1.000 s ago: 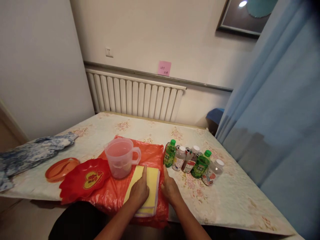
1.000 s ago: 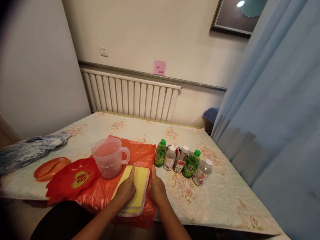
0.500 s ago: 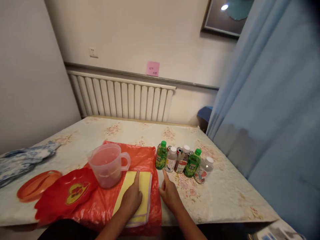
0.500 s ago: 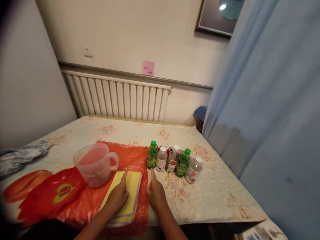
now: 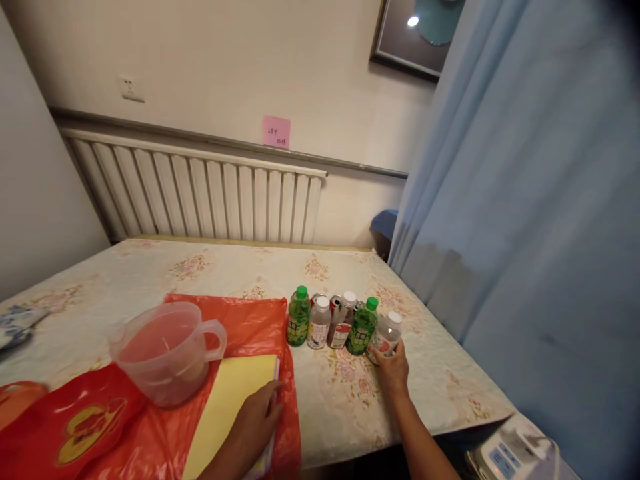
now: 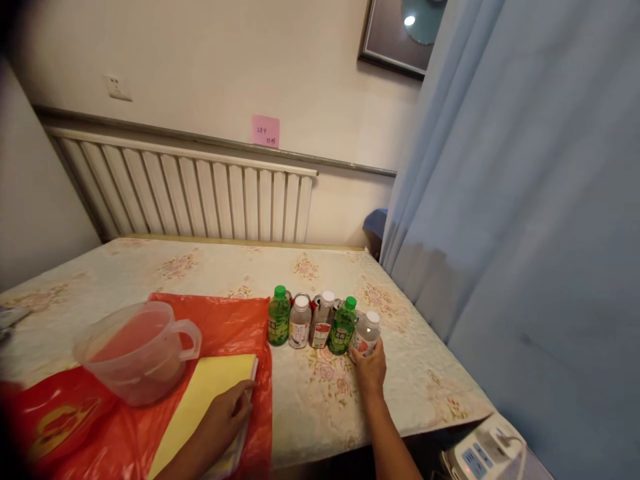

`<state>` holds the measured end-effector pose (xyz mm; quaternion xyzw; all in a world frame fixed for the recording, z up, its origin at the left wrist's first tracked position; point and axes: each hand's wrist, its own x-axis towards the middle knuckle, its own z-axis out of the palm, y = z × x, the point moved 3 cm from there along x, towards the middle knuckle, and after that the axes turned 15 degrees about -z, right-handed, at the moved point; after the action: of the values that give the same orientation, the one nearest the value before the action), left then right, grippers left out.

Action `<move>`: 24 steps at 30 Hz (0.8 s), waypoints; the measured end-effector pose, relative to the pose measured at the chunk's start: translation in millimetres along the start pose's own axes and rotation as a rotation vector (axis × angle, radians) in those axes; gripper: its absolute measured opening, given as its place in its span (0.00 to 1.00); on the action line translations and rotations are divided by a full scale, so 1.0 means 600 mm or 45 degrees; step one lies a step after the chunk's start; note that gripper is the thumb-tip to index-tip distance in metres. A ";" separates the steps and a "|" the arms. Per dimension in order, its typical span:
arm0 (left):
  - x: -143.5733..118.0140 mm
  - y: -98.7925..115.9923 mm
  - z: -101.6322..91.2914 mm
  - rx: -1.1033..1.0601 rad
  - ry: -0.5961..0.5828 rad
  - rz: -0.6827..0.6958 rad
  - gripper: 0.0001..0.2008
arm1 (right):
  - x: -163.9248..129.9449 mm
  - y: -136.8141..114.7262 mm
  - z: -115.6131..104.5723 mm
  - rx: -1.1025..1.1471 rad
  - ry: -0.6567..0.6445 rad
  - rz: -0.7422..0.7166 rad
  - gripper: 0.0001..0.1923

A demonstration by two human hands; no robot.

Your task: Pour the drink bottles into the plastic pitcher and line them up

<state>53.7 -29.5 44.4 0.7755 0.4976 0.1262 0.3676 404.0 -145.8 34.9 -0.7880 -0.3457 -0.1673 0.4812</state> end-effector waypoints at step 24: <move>-0.094 0.164 -0.139 -0.022 0.045 0.465 0.27 | -0.174 -0.291 -0.004 0.507 -0.759 -0.659 0.30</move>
<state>47.0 -64.4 180.9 0.8475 0.3537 0.2087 0.3363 207.7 -136.0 86.0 -0.5813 -0.6807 0.0223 0.4452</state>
